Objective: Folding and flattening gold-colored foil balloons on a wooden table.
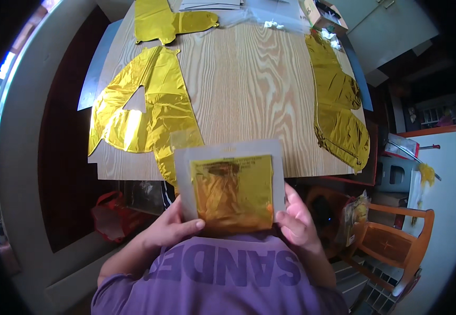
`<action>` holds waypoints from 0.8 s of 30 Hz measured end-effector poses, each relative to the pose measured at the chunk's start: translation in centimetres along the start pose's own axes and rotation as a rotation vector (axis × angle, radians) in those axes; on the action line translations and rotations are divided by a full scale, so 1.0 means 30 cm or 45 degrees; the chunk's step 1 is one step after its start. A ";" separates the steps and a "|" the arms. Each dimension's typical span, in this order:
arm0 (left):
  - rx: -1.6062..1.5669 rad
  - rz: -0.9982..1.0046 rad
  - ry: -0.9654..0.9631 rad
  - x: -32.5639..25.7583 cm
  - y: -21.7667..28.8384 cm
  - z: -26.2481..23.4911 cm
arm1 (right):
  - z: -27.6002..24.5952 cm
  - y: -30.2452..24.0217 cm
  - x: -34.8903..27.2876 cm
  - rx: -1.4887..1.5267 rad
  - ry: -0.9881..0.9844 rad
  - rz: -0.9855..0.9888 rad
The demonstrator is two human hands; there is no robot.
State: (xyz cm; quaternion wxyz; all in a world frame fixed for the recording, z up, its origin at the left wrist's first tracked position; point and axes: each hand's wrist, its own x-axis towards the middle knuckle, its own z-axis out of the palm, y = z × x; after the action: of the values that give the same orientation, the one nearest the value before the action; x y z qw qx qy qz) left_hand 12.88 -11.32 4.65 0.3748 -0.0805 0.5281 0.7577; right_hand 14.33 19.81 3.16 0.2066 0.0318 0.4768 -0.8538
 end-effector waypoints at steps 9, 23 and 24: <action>0.026 0.392 -0.062 0.055 -0.019 0.043 | -0.087 0.023 -0.022 -0.037 0.012 0.086; 0.252 0.395 0.016 0.109 -0.001 0.046 | -0.077 0.035 0.029 -0.270 0.163 -0.191; 0.223 0.402 0.029 0.113 -0.004 0.047 | -0.073 0.037 0.031 -0.276 0.173 -0.210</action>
State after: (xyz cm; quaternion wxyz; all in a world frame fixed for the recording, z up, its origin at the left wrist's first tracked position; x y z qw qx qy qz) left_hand 10.94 -8.45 3.43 0.2507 0.0279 0.6024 0.7573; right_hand 13.58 20.81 0.85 0.1052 0.0278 0.5802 -0.8072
